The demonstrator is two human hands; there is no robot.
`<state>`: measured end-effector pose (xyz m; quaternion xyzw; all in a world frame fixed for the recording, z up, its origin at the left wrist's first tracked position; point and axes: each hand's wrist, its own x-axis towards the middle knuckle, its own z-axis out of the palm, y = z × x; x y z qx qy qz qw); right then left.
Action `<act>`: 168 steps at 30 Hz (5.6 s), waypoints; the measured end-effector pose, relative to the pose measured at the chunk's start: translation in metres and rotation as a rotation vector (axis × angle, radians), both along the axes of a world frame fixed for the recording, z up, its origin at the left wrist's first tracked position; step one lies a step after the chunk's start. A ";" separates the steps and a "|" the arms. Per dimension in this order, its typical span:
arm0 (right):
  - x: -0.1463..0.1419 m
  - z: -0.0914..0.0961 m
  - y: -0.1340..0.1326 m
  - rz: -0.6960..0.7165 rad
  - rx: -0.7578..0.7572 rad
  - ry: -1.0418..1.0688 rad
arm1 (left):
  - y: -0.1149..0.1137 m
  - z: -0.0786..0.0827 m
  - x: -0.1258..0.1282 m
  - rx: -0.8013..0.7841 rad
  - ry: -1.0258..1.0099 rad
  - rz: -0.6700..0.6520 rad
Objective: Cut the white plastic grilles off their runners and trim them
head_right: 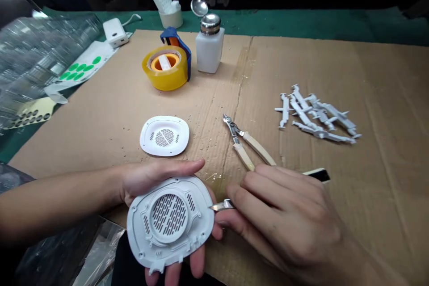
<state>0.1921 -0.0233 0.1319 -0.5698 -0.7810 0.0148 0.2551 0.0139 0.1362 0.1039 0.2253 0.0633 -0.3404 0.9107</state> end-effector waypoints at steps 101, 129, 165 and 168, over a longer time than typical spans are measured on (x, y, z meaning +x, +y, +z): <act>0.034 -0.016 0.005 -0.709 0.005 -0.348 | 0.086 0.060 -0.025 2.108 -0.692 0.109; -0.032 0.003 0.009 -0.038 0.104 0.005 | -0.013 0.019 0.012 0.063 0.047 0.782; -0.017 -0.001 0.001 -0.048 0.371 0.003 | -0.003 0.026 0.012 0.025 0.091 0.717; -0.017 0.002 0.002 -0.138 0.462 0.094 | -0.004 0.026 0.013 -0.005 0.048 0.697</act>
